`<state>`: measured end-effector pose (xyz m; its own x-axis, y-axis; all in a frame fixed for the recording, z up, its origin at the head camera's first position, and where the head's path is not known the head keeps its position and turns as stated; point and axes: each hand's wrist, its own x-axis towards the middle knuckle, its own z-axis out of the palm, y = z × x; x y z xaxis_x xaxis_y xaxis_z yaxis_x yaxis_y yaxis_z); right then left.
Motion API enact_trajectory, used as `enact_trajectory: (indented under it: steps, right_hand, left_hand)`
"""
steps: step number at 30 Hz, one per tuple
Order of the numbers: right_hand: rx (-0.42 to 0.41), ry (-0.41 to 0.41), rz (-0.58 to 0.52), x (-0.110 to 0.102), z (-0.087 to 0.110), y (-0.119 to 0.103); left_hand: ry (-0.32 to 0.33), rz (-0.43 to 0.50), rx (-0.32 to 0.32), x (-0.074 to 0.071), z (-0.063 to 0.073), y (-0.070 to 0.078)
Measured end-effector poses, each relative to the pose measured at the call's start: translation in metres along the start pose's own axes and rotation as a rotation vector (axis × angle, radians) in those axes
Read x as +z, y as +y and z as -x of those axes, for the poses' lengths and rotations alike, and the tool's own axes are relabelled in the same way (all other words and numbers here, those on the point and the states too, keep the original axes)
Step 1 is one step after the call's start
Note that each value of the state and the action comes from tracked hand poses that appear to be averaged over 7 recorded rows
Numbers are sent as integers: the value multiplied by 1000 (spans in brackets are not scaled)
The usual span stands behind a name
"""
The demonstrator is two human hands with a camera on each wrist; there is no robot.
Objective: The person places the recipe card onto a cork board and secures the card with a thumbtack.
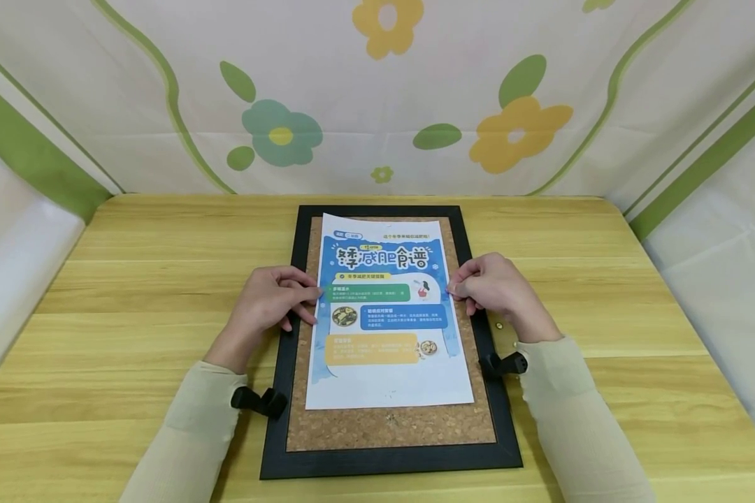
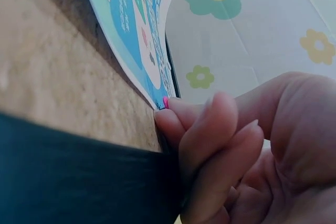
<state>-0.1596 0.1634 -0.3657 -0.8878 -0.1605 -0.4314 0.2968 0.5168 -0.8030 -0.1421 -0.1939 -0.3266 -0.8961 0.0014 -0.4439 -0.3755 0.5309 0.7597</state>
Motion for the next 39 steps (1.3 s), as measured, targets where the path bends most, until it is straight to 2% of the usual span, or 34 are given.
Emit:
enact_trajectory:
  steps: [7, 14, 28, 39]
  right_hand:
    - [-10, 3, 23, 1, 0, -1]
    - [25, 1, 26, 1, 0, -4]
    - [39, 13, 64, 2, 2, -8]
    - [72, 10, 49, 2, -1, -10]
  left_hand:
    - [-5, 10, 17, 1, -1, 0]
    - [-7, 6, 19, 0, -1, -1]
    - [-5, 0, 16, 0, 0, -1]
    - [-3, 4, 16, 0, 0, -1]
